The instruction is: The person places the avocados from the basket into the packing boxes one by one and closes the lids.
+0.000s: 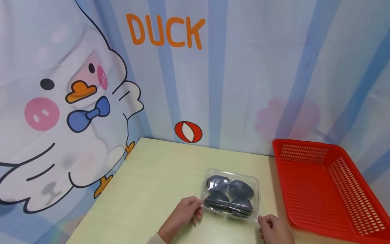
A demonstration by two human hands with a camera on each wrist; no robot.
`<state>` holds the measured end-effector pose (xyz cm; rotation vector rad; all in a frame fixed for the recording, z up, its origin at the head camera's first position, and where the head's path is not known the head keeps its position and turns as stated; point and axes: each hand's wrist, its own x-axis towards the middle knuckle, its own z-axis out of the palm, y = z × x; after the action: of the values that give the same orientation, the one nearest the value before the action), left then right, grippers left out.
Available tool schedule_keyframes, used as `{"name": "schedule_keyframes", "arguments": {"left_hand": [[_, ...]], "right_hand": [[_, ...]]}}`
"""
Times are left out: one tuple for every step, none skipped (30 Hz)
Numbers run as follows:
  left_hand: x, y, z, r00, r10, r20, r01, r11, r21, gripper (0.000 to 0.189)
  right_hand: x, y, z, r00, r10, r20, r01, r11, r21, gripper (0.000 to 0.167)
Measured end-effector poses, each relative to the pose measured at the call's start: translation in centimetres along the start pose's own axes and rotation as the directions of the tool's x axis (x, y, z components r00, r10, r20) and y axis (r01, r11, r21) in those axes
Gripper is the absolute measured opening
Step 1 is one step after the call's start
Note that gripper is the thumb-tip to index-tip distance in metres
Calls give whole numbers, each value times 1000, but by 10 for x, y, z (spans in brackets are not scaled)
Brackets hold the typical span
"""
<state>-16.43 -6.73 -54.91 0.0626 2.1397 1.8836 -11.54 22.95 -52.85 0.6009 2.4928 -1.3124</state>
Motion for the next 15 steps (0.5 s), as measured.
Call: {"name": "schedule_keyframes", "arguments": {"left_hand": [[1,0,-1,1000,1,3,-1,1000,10,30],[2,1,-2,1000,3,5,-3,1000,20,29],[2,1,-3,1000,3,6,-4,1000,26,29],[3,1,-3,1000,4,7,-4,999,31,28],[4,1,-4,1000,5,10,-5,999,35,28],[4,1,-4,1000,6,9,-6,999,41,28],[4,1,-5,1000,9,10,-9,999,49,27],[4,0,-7,1000,12,11,-13,998,62,26],[4,0,-8,1000,14,14,-15,997,75,26],[3,1,-10,1000,21,15,-22,995,94,25],[4,1,-12,999,28,16,-30,992,120,25],[4,2,-14,999,38,16,-40,988,151,24],[4,3,-17,999,49,16,-51,982,182,23],[4,4,-19,998,55,16,-57,975,214,23],[5,6,-21,998,64,13,-65,967,246,23]], "right_hand": [[0,0,-1,1000,-1,0,1,1000,-5,31],[0,-1,-1,1000,-3,-2,3,1000,-10,32],[0,-1,-2,1000,-8,-4,8,1000,-16,32],[0,-1,-3,1000,-13,-7,13,1000,-22,32],[0,-2,-3,1000,-19,-11,19,999,-26,32],[0,-3,-4,1000,-25,-17,24,999,-33,32],[-1,-3,-4,999,-30,-21,29,999,-42,32],[-1,-4,-4,999,-34,-23,33,998,-52,32],[-2,-4,-4,999,-35,-26,33,998,-61,32],[-3,-4,-4,999,-34,-29,32,997,-75,32],[-4,-5,-5,999,-34,-34,31,995,-91,32],[-5,-5,-5,999,-34,-38,29,994,-109,32],[-6,-6,-5,999,-34,-41,29,992,-126,32],[-7,-7,-6,999,-33,-41,27,990,-140,32],[-8,-9,-7,998,-37,-45,29,987,-156,31]]}}
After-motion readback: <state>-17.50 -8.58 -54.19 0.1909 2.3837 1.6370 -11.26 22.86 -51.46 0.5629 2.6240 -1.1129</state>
